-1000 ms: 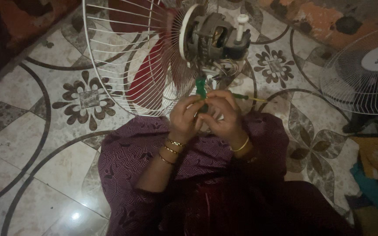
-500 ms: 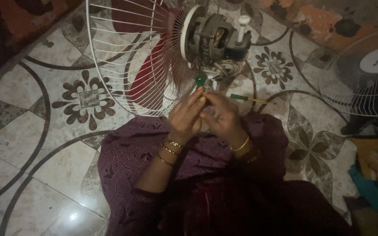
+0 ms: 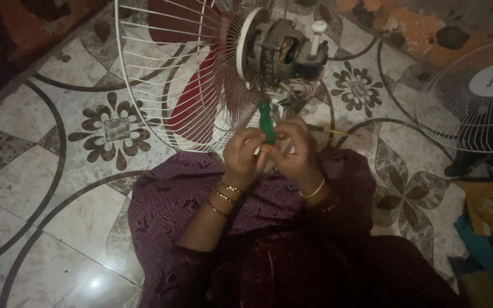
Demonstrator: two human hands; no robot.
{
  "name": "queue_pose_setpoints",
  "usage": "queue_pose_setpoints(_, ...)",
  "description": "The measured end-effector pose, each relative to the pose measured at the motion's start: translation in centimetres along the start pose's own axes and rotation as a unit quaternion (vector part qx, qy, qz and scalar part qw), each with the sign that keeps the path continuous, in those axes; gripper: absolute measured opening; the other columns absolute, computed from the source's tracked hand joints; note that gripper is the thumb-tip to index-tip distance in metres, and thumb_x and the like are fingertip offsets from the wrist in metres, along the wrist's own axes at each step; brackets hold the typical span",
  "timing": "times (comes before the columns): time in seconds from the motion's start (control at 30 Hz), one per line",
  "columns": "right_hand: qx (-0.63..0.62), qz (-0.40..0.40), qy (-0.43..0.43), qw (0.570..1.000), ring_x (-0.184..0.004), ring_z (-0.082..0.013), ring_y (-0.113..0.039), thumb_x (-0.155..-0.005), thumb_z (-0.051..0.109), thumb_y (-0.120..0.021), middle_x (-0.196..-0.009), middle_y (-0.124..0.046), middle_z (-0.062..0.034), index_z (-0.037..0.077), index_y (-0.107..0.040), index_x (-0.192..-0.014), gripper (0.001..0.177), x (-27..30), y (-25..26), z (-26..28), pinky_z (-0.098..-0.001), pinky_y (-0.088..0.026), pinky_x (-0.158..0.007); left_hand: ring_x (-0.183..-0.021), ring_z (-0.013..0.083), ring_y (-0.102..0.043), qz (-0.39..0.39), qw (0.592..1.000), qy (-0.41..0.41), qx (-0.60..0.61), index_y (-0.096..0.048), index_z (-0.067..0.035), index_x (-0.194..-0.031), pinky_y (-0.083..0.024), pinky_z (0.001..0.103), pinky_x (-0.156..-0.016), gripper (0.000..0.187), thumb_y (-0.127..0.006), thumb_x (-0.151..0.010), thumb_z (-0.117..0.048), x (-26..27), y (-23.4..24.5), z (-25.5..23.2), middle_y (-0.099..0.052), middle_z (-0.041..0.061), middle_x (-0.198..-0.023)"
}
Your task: The person sits on the floor and uses a green-handled screwdriver to tighten screws on the central hub of a white electric fan with red blades. They rotate the fan to access different screw locations and continue tightening throughout the clip.
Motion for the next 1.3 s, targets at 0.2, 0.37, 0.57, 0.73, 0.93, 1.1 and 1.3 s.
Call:
queue_pose_setpoints(0.2,0.034,-0.001,0.035,0.999,-0.119,-0.0268,-0.058,-0.08,0.012,-0.083,-0.129,-0.053,-0.0147,0.001,-0.058,-0.13,0.057,-0.6,0.6,1.8,-0.0372,-0.055,-0.102,-0.099,0.0208,-0.074,-0.003,1.0,-0.005,-0.017,-0.062,-0.007,-0.109,-0.059,0.029,-0.071,0.016,-0.07,-0.097,-0.012,-0.7,0.3,-0.8,-0.074,0.01,-0.117)
queue_pose_setpoints(0.37,0.016,-0.011,0.027,0.999,-0.124,-0.0284,-0.06,-0.085,0.006,-0.079,-0.132,-0.054,-0.0144,0.001,-0.058,-0.131,0.052,-0.6,0.6,2.1,-0.0377,-0.055,-0.109,-0.105,0.0245,-0.076,-0.011,0.999,-0.02,-0.033,-0.066,-0.007,-0.113,-0.061,0.029,-0.078,0.016,-0.07,-0.099,-0.011,-1.9,0.6,-1.6,-0.073,0.008,-0.12)
queue_pose_setpoints(0.57,0.01,-0.03,0.034,0.999,-0.122,-0.0272,-0.061,-0.089,0.012,-0.079,-0.132,-0.057,-0.0135,0.001,-0.056,-0.13,0.048,-0.5,0.9,2.2,-0.0369,-0.056,-0.106,-0.101,0.0257,-0.067,-0.014,0.999,-0.016,-0.024,-0.066,-0.005,-0.115,-0.059,0.039,-0.085,0.032,-0.079,-0.087,-0.014,-2.0,1.2,-1.9,-0.063,0.012,-0.115)
queue_pose_setpoints(0.73,0.016,-0.002,0.01,1.0,-0.118,-0.0256,-0.063,-0.088,0.018,-0.082,-0.128,-0.057,-0.0138,0.002,-0.059,-0.127,0.048,-0.5,1.0,2.3,-0.0355,-0.057,-0.1,-0.096,0.0245,-0.066,-0.006,1.0,0.008,-0.021,-0.067,-0.004,-0.112,-0.056,0.036,-0.08,0.033,-0.082,-0.083,-0.01,-1.2,0.8,-1.4,-0.063,0.01,-0.108)
queue_pose_setpoints(0.93,0.009,-0.016,0.012,1.0,-0.114,-0.025,-0.062,-0.082,0.007,-0.081,-0.128,-0.055,-0.0136,0.002,-0.059,-0.129,0.051,-0.5,0.7,2.2,-0.034,-0.059,-0.098,-0.098,0.0235,-0.072,-0.035,0.999,-0.037,-0.014,-0.069,-0.005,-0.11,-0.061,0.032,-0.08,0.029,-0.079,-0.089,-0.022,-1.3,-0.1,-1.4,-0.072,0.011,-0.111)
queue_pose_setpoints(1.1,0.009,-0.031,-0.003,0.999,-0.122,-0.028,-0.063,-0.08,-0.002,-0.075,-0.133,-0.055,-0.0152,0.001,-0.058,-0.133,0.056,-0.4,0.7,1.9,-0.0359,-0.059,-0.105,-0.103,0.0248,-0.074,-0.026,0.999,-0.038,-0.02,-0.068,-0.005,-0.11,-0.061,0.033,-0.083,0.025,-0.076,-0.093,-0.021,-1.7,0.1,-1.7,-0.075,0.01,-0.113)
queue_pose_setpoints(1.3,0.0,-0.019,-0.013,1.0,-0.118,-0.0272,-0.064,-0.077,0.001,-0.079,-0.13,-0.057,-0.0149,0.001,-0.059,-0.13,0.056,-0.7,0.9,2.5,-0.0359,-0.058,-0.102,-0.103,0.0297,-0.069,0.005,1.0,-0.016,-0.018,-0.066,-0.003,-0.115,-0.06,0.038,-0.086,0.034,-0.079,-0.085,-0.013,-1.4,0.9,-1.4,-0.066,0.014,-0.111)
Point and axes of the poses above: each hand's wrist, its own x-axis away from the middle knuckle, its own y-axis out of the back of the hand, z = x × y, the point moved 5 cm from there along -x, towards the middle knuckle
